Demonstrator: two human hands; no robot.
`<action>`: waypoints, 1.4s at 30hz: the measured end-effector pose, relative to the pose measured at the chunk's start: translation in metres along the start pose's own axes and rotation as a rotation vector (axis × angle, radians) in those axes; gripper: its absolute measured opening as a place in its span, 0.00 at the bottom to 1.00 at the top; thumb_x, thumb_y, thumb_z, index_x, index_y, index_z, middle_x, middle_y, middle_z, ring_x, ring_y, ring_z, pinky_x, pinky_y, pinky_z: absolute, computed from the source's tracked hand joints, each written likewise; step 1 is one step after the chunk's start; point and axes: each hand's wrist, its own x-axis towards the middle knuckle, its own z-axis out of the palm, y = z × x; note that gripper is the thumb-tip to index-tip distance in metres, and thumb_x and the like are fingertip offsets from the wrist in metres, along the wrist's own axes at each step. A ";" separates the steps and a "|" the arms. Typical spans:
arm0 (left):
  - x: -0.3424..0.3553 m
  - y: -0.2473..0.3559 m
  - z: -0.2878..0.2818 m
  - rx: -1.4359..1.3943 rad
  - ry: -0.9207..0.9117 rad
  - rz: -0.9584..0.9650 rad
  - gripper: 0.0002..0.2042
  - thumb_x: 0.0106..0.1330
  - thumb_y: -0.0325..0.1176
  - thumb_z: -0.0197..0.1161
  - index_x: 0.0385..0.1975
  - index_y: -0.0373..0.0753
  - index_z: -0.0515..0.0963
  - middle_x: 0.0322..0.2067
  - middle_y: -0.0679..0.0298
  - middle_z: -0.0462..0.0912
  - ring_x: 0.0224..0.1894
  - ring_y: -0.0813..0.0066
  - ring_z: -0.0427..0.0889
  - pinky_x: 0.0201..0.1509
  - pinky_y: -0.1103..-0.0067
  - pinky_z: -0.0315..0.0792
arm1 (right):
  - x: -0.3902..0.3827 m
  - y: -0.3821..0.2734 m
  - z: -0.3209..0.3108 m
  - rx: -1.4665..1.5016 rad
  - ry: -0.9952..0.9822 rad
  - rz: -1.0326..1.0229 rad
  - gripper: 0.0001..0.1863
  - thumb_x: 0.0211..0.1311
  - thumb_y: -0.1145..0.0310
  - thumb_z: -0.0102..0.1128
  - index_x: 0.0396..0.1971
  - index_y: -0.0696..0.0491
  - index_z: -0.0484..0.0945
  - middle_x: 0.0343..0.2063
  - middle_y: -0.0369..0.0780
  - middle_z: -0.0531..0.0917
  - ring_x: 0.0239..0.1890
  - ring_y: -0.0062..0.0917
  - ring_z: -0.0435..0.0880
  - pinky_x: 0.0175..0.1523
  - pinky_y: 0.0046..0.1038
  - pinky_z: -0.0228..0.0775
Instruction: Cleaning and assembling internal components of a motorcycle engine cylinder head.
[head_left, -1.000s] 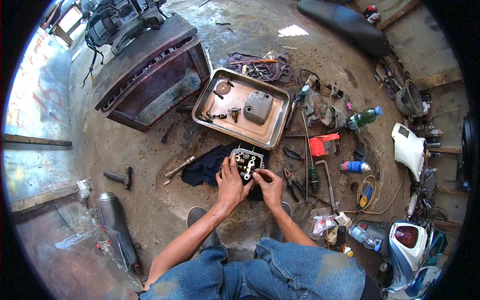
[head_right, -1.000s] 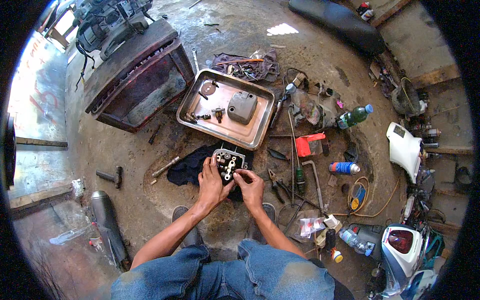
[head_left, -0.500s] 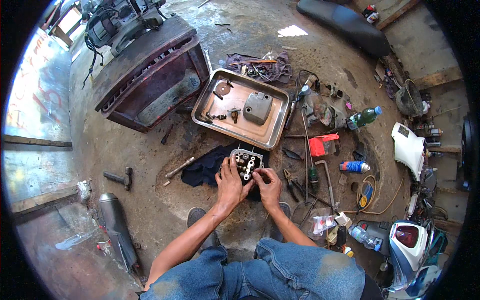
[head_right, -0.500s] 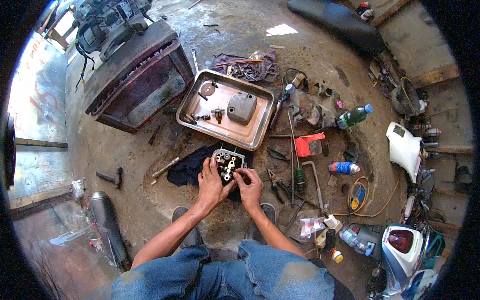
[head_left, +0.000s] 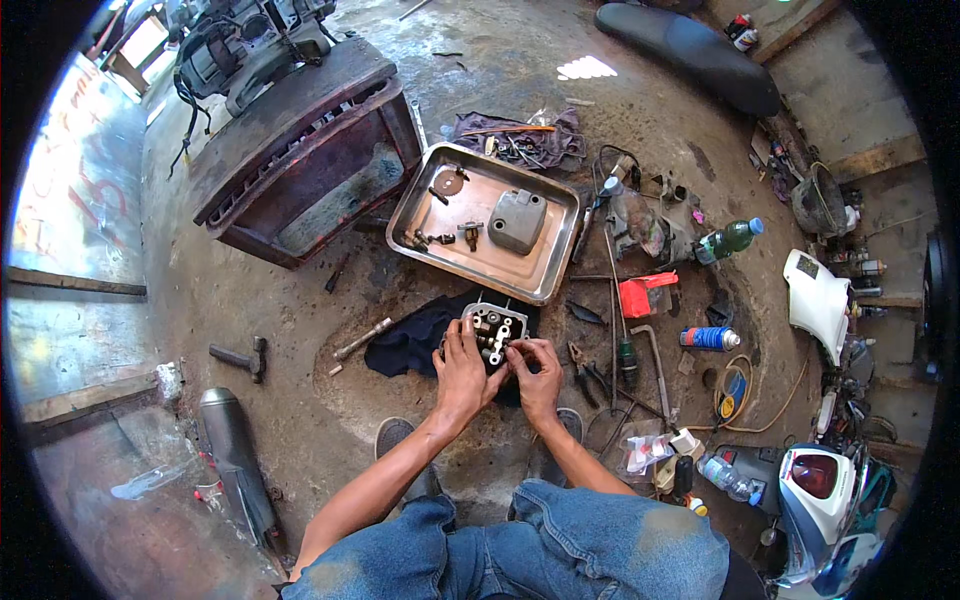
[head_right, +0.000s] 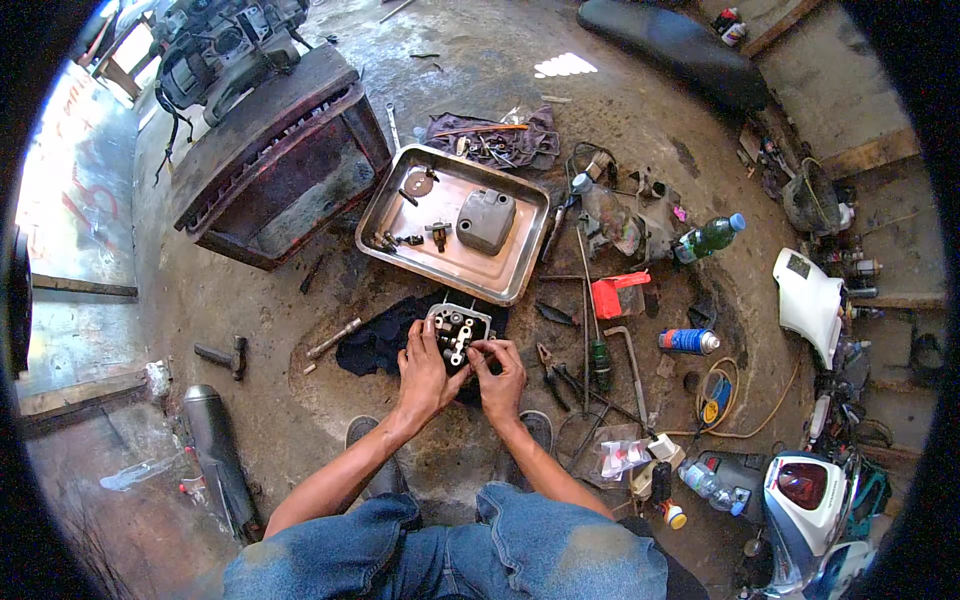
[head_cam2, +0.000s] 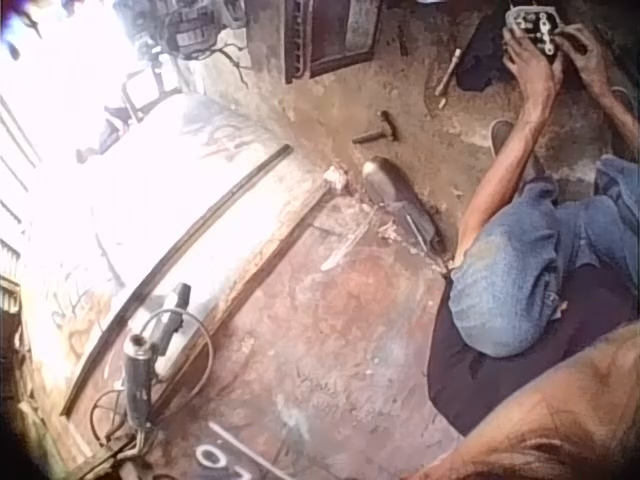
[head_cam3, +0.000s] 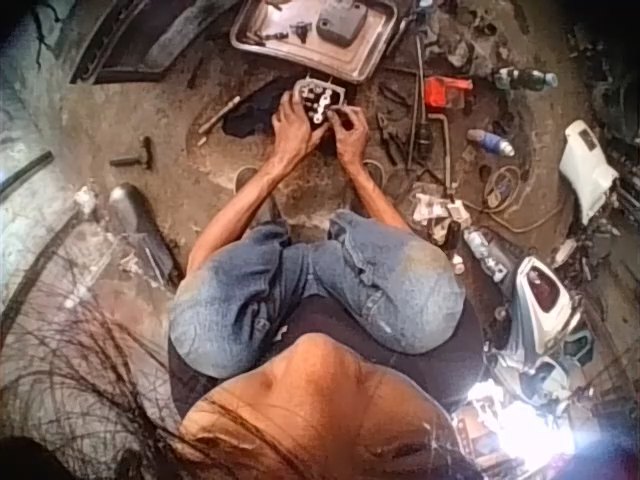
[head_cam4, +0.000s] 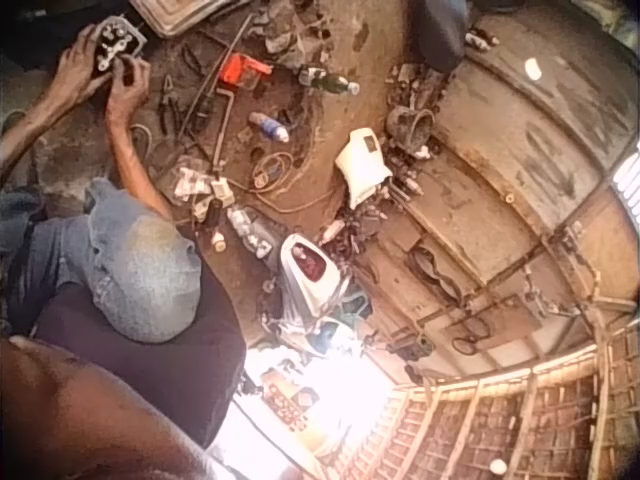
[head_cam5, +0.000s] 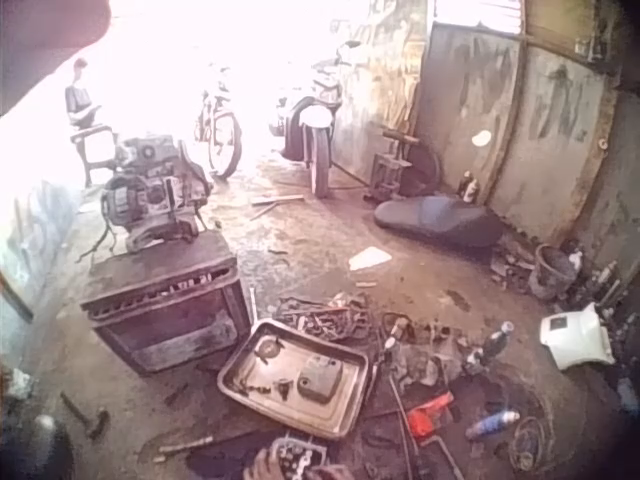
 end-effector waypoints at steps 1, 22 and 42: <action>0.000 0.000 0.001 -0.001 0.001 0.001 0.55 0.58 0.53 0.77 0.76 0.29 0.50 0.69 0.39 0.60 0.69 0.37 0.66 0.65 0.44 0.64 | 0.001 0.001 -0.002 -0.001 0.001 -0.001 0.10 0.63 0.68 0.76 0.41 0.56 0.89 0.38 0.37 0.83 0.35 0.22 0.81 0.43 0.28 0.74; 0.001 0.002 -0.001 0.014 -0.023 -0.012 0.56 0.59 0.55 0.76 0.76 0.28 0.49 0.70 0.38 0.59 0.70 0.37 0.66 0.65 0.42 0.64 | 0.006 -0.001 -0.008 -0.033 -0.036 0.017 0.10 0.61 0.68 0.78 0.39 0.57 0.90 0.40 0.36 0.80 0.40 0.23 0.82 0.46 0.28 0.76; 0.002 0.003 -0.003 -0.009 0.006 0.016 0.56 0.58 0.54 0.77 0.77 0.30 0.49 0.69 0.39 0.60 0.69 0.38 0.68 0.64 0.43 0.65 | 0.008 0.007 -0.009 -0.088 -0.027 -0.082 0.08 0.60 0.73 0.77 0.39 0.58 0.89 0.40 0.37 0.81 0.39 0.22 0.82 0.47 0.25 0.75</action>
